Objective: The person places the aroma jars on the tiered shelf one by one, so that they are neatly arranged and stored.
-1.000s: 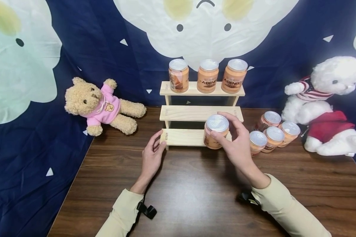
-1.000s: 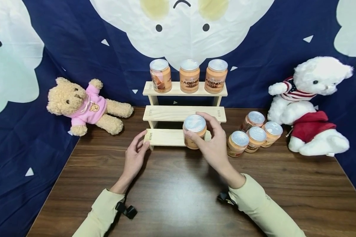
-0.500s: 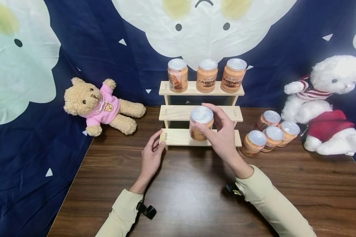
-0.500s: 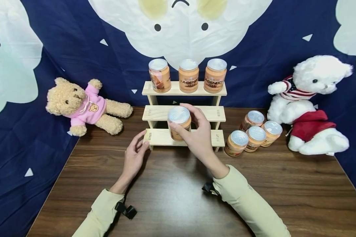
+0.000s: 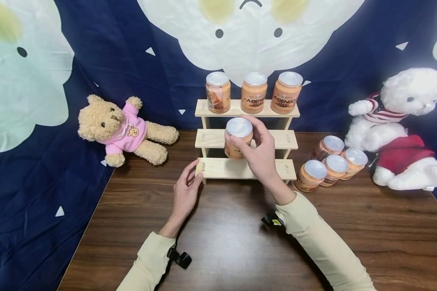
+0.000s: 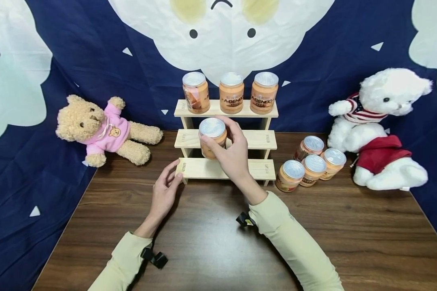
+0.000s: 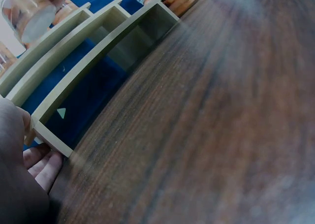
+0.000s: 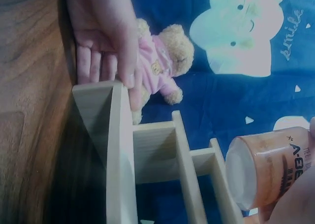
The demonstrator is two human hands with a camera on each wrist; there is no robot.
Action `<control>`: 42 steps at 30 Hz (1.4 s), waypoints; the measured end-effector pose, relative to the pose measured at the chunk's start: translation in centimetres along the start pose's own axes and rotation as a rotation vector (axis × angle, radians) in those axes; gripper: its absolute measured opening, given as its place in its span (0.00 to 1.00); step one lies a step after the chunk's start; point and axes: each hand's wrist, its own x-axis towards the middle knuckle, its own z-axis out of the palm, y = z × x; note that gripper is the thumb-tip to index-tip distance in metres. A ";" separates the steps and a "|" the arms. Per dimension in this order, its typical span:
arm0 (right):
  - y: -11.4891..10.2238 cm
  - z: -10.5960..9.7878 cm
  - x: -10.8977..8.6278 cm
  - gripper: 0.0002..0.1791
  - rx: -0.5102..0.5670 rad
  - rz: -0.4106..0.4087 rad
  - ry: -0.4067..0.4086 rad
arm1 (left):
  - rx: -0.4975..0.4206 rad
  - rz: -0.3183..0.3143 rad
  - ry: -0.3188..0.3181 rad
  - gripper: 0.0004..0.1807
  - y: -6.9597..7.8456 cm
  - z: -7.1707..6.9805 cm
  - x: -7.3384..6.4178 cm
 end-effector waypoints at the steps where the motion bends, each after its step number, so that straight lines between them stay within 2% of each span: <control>1: 0.2 0.1 0.2 0.30 -0.003 0.000 0.010 | -0.010 0.007 0.000 0.25 -0.1 0.0 0.0; 7: 1.5 0.3 0.9 0.31 -0.031 0.012 0.049 | -0.007 0.009 0.000 0.24 -0.2 0.0 0.0; 12: 2.5 0.5 1.2 0.32 -0.050 0.018 0.067 | 0.028 -0.062 -0.003 0.25 2.0 0.1 -0.4; 15: 2.9 0.7 1.4 0.32 -0.045 0.048 0.071 | 0.001 -0.103 -0.018 0.25 0.0 -0.1 0.0; 19: 3.4 1.0 1.8 0.32 -0.031 0.078 0.086 | -0.033 -0.107 -0.037 0.26 -4.0 -0.6 0.9; 28: 3.8 2.3 2.2 0.38 -0.004 0.103 0.101 | -0.028 -0.105 -0.035 0.25 -3.9 -0.6 0.7; 32: 3.8 3.2 2.3 0.36 0.006 0.115 0.082 | -0.029 -0.105 -0.031 0.26 -3.7 -0.5 0.7; 35: 3.6 3.7 2.4 0.34 0.010 0.126 0.059 | -0.013 -0.081 -0.025 0.26 -3.4 -0.5 0.7; 39: 3.4 4.3 2.6 0.33 -0.068 0.129 0.050 | 0.002 -0.046 -0.014 0.25 -2.7 -0.4 0.6; 42: 3.2 4.6 2.8 0.34 -0.152 0.126 0.065 | -0.005 -0.047 -0.012 0.25 -2.6 -0.3 0.5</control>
